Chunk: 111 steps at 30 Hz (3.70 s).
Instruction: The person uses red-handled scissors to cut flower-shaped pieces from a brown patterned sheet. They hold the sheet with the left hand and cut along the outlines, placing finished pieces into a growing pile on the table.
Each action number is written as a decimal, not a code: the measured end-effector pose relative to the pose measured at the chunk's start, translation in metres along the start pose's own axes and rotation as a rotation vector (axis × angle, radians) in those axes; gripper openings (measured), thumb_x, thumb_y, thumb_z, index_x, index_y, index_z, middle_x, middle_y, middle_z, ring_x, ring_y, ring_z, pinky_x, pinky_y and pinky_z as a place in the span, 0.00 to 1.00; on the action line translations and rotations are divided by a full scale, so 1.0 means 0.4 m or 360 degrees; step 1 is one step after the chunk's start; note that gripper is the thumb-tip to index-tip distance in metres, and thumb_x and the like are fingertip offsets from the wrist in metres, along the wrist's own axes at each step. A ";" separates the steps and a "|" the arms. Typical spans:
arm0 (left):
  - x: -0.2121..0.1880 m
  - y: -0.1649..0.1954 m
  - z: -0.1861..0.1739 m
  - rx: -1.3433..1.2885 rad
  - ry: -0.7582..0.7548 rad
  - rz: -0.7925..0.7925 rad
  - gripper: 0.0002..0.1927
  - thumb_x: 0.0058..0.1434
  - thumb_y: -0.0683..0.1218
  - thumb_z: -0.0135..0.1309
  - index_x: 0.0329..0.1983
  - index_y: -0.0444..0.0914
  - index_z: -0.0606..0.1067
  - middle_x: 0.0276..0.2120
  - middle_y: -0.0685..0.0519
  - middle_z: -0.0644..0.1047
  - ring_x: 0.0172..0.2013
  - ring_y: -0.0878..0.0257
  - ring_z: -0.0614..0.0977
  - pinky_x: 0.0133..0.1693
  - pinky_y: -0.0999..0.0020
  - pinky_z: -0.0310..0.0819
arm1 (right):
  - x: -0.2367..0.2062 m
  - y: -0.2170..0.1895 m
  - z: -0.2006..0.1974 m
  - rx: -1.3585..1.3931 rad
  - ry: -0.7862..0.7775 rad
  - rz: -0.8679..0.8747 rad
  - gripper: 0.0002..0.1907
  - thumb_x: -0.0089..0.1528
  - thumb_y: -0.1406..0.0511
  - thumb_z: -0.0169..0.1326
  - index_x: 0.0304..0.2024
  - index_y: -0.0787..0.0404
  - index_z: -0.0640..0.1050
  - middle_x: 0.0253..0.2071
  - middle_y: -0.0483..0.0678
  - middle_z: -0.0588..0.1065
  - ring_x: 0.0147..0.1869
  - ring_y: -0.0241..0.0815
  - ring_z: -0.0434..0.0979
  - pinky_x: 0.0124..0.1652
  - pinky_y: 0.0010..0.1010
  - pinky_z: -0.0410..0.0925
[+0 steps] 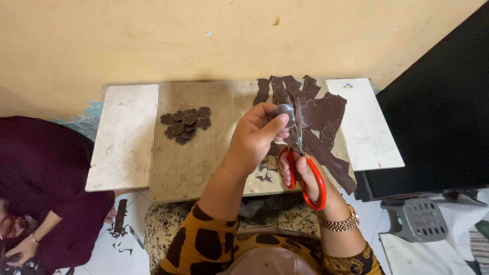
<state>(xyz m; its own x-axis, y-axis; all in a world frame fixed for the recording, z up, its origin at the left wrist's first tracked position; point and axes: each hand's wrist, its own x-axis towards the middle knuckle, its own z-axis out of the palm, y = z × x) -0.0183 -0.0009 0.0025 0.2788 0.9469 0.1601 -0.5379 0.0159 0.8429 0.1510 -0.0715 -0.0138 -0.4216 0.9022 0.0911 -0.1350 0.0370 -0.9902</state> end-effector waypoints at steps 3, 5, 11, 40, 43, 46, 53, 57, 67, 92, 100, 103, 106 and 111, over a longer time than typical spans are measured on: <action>0.000 0.000 -0.002 0.0032 -0.0003 -0.0063 0.07 0.68 0.44 0.56 0.44 0.35 0.74 0.33 0.55 0.79 0.35 0.68 0.79 0.40 0.73 0.74 | 0.002 0.000 0.003 -0.0072 0.0010 -0.0044 0.38 0.66 0.34 0.38 0.34 0.62 0.70 0.28 0.43 0.66 0.33 0.36 0.65 0.36 0.27 0.63; -0.001 -0.001 0.000 0.0097 -0.0038 -0.0056 0.07 0.68 0.44 0.56 0.44 0.35 0.74 0.34 0.55 0.79 0.35 0.69 0.79 0.40 0.73 0.73 | 0.008 0.001 0.000 -0.0231 0.0051 -0.0119 0.39 0.67 0.34 0.36 0.33 0.62 0.71 0.28 0.43 0.68 0.34 0.37 0.67 0.37 0.26 0.63; -0.008 -0.009 0.018 0.0291 0.0012 0.0094 0.05 0.66 0.40 0.57 0.43 0.34 0.74 0.33 0.58 0.76 0.34 0.72 0.74 0.37 0.75 0.69 | 0.010 -0.015 -0.019 -0.0399 0.0120 -0.0018 0.38 0.67 0.36 0.37 0.32 0.62 0.72 0.26 0.43 0.66 0.31 0.36 0.65 0.33 0.26 0.62; -0.023 -0.006 0.071 0.0224 0.0080 0.0159 0.06 0.68 0.42 0.55 0.40 0.34 0.74 0.31 0.58 0.77 0.32 0.74 0.75 0.34 0.77 0.70 | -0.007 -0.011 0.007 -0.0391 0.0292 -0.0165 0.37 0.66 0.35 0.39 0.38 0.63 0.69 0.27 0.42 0.64 0.30 0.33 0.62 0.30 0.25 0.60; -0.019 -0.023 0.080 -0.0010 0.0049 0.0180 0.05 0.69 0.42 0.56 0.39 0.35 0.73 0.31 0.57 0.77 0.32 0.73 0.76 0.36 0.76 0.71 | -0.008 -0.005 0.010 -0.0388 0.0362 -0.0152 0.35 0.67 0.37 0.39 0.39 0.63 0.69 0.27 0.41 0.64 0.29 0.33 0.62 0.30 0.25 0.60; -0.019 -0.035 0.080 -0.0027 0.0085 0.0156 0.05 0.69 0.41 0.56 0.38 0.35 0.73 0.32 0.57 0.77 0.33 0.72 0.77 0.38 0.76 0.74 | -0.004 0.000 0.015 -0.0328 0.0417 -0.0144 0.33 0.67 0.39 0.40 0.41 0.63 0.69 0.27 0.41 0.63 0.29 0.32 0.62 0.29 0.24 0.60; -0.017 -0.039 0.066 -0.0131 0.0059 0.0143 0.05 0.68 0.41 0.57 0.40 0.34 0.74 0.32 0.56 0.78 0.33 0.72 0.78 0.38 0.75 0.73 | -0.009 0.006 0.005 -0.0319 0.0410 -0.0088 0.32 0.68 0.40 0.43 0.36 0.62 0.69 0.26 0.41 0.63 0.28 0.32 0.61 0.28 0.24 0.58; -0.015 -0.021 0.048 -0.0040 0.0037 0.0134 0.05 0.68 0.40 0.57 0.41 0.33 0.74 0.33 0.55 0.78 0.34 0.72 0.78 0.38 0.75 0.73 | -0.013 0.006 -0.004 -0.0320 0.0363 -0.0050 0.32 0.66 0.39 0.45 0.35 0.61 0.69 0.25 0.40 0.61 0.27 0.31 0.59 0.28 0.24 0.58; -0.016 0.016 0.030 0.0052 0.0008 0.0061 0.05 0.66 0.39 0.55 0.40 0.31 0.75 0.33 0.53 0.80 0.34 0.70 0.79 0.39 0.73 0.76 | -0.015 0.008 -0.012 -0.0344 0.0319 0.0017 0.31 0.65 0.39 0.47 0.33 0.60 0.70 0.24 0.38 0.61 0.27 0.30 0.57 0.26 0.23 0.55; -0.026 0.042 0.024 0.0210 -0.0019 0.0096 0.05 0.67 0.40 0.56 0.40 0.31 0.75 0.33 0.54 0.78 0.34 0.70 0.78 0.39 0.73 0.75 | -0.013 0.012 -0.014 -0.0293 0.0232 -0.0013 0.32 0.64 0.39 0.47 0.37 0.61 0.71 0.25 0.38 0.61 0.27 0.30 0.57 0.27 0.24 0.56; -0.021 0.052 -0.007 0.0311 -0.0056 0.0031 0.06 0.65 0.40 0.59 0.41 0.31 0.75 0.32 0.54 0.78 0.33 0.70 0.76 0.37 0.75 0.71 | -0.020 0.030 -0.037 -0.0404 0.0188 -0.0012 0.31 0.65 0.39 0.47 0.29 0.58 0.67 0.23 0.36 0.60 0.27 0.29 0.55 0.26 0.23 0.53; -0.014 0.041 -0.004 0.0141 -0.0020 0.0048 0.08 0.64 0.41 0.60 0.41 0.31 0.75 0.32 0.53 0.79 0.33 0.69 0.77 0.37 0.74 0.71 | -0.015 0.041 -0.033 -0.0423 0.0284 0.0002 0.31 0.65 0.39 0.47 0.29 0.59 0.69 0.23 0.37 0.60 0.26 0.29 0.56 0.26 0.23 0.54; -0.004 0.014 0.019 -0.0017 -0.0047 0.0042 0.10 0.63 0.42 0.61 0.43 0.34 0.75 0.34 0.53 0.80 0.35 0.67 0.80 0.42 0.72 0.75 | -0.006 0.055 -0.016 -0.0321 0.0412 -0.0040 0.31 0.65 0.39 0.47 0.31 0.59 0.70 0.23 0.38 0.62 0.26 0.30 0.60 0.26 0.23 0.57; -0.004 -0.016 0.037 0.0021 -0.0015 0.0097 0.09 0.68 0.44 0.58 0.45 0.32 0.78 0.35 0.55 0.79 0.37 0.70 0.77 0.43 0.74 0.72 | 0.003 0.049 -0.006 -0.0337 0.0512 -0.0088 0.31 0.65 0.39 0.46 0.34 0.60 0.71 0.24 0.39 0.65 0.26 0.31 0.63 0.27 0.23 0.59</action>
<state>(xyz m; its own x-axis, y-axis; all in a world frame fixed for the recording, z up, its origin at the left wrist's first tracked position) -0.0033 -0.0072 0.0045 0.2536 0.9428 0.2162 -0.5437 -0.0459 0.8380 0.1499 -0.0688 -0.0334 -0.1117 0.9838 0.1400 0.0526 0.1466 -0.9878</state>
